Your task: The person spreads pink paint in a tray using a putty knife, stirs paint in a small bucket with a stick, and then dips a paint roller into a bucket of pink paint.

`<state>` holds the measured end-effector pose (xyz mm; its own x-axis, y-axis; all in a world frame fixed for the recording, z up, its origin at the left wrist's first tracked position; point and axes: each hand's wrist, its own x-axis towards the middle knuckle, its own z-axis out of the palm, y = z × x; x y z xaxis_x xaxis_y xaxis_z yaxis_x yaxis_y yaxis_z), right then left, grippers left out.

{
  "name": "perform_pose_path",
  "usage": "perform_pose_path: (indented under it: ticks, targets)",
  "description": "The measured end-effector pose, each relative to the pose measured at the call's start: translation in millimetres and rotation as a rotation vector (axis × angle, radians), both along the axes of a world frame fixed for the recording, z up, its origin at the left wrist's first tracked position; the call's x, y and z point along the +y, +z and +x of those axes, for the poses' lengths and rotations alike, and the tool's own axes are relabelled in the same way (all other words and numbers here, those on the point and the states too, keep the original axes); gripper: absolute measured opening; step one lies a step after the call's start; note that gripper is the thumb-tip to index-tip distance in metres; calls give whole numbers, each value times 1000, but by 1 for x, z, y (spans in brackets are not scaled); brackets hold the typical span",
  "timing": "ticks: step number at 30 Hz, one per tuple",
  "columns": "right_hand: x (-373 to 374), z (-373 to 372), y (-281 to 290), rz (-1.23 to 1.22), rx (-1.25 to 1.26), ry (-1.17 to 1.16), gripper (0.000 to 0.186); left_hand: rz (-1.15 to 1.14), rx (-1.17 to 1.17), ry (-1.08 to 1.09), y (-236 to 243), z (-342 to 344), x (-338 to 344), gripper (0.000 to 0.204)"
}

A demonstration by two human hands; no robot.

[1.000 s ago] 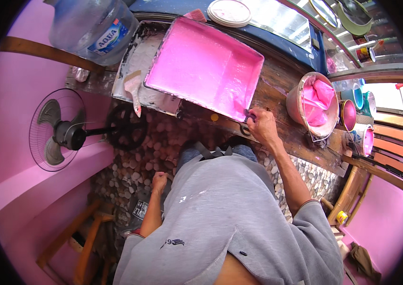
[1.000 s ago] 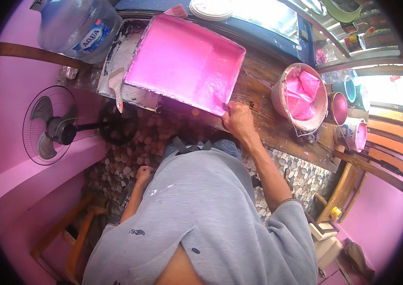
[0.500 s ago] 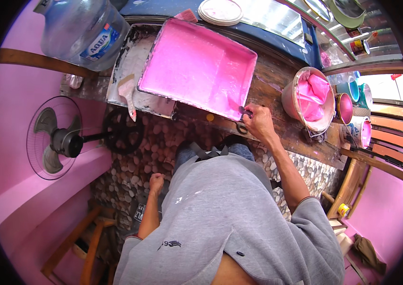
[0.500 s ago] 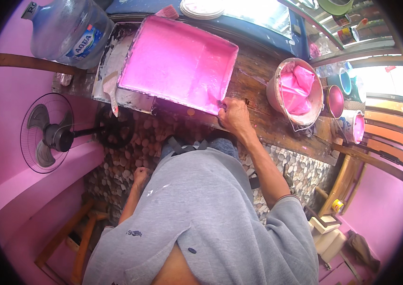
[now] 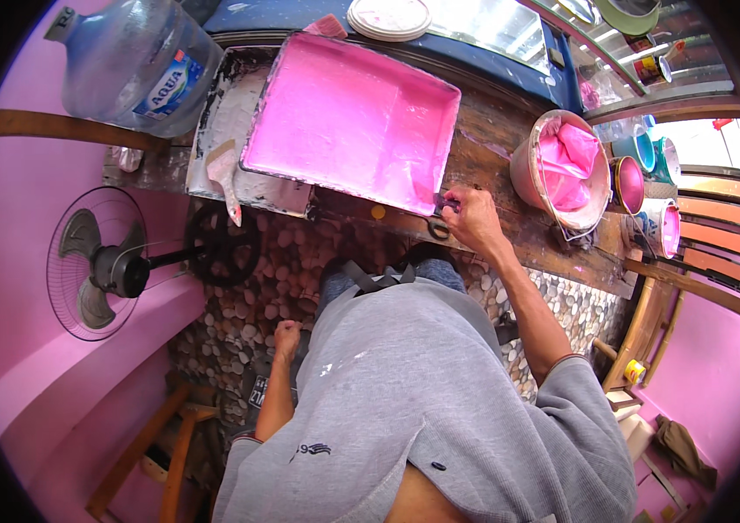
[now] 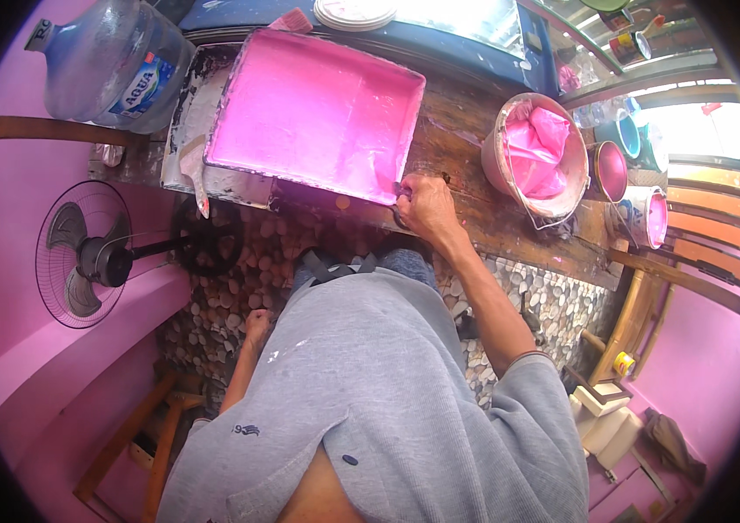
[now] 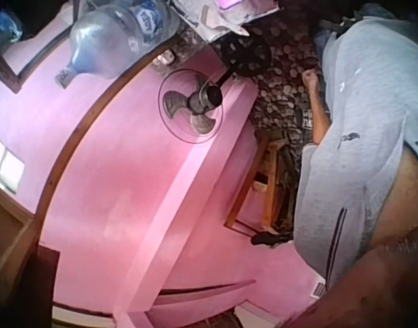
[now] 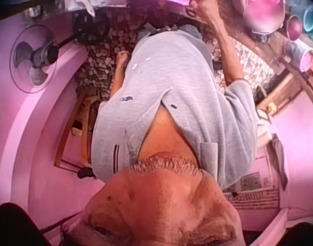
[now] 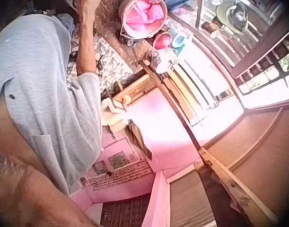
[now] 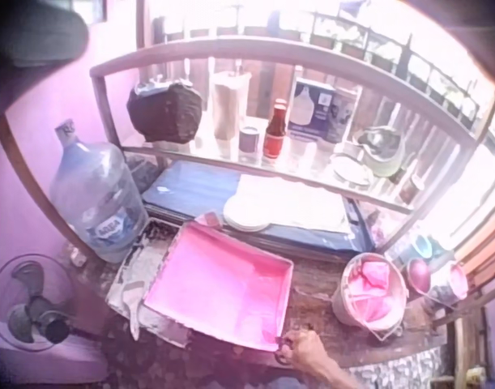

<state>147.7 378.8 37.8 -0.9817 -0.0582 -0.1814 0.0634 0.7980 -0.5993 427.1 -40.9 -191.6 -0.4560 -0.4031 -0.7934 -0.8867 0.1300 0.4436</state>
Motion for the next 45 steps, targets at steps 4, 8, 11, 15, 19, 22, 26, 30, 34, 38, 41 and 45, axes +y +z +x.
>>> perform_pose_path:
  ticks: [4,8,11,15,19,22,26,30,34,38,41,45]
  targets:
    - [6,0,-9,4,126,-69,24,-61,-2,-60,-1,-1,5,34]
    - [4,-6,3,-56,-9,25,24,-110,28,-117,-8,7,2,35]
    - [8,-14,1,-106,58,-60,25,-91,-34,-73,5,1,8,34]
    - [9,-25,1,-19,21,35,25,-125,-1,-108,2,3,9,32]
    - [8,-36,3,11,90,-14,24,-98,-55,-64,12,0,16,33]
    - [11,-42,5,-49,12,63,25,-90,-63,-55,11,2,15,34]
    - [13,-54,7,2,51,40,25,-52,-66,-7,20,0,22,31]
    - [14,-60,8,-2,-57,94,25,-34,-100,16,29,-5,30,30]
    - [19,-71,5,-13,-32,79,24,-50,-63,29,18,3,29,30]
    - [18,-74,10,-77,-32,169,22,-166,-40,-28,4,14,29,28]
    - [20,-80,16,10,5,45,21,-68,-61,-85,29,-2,38,28]
    - [21,-85,6,28,-64,165,23,-46,-121,-26,22,3,37,31]
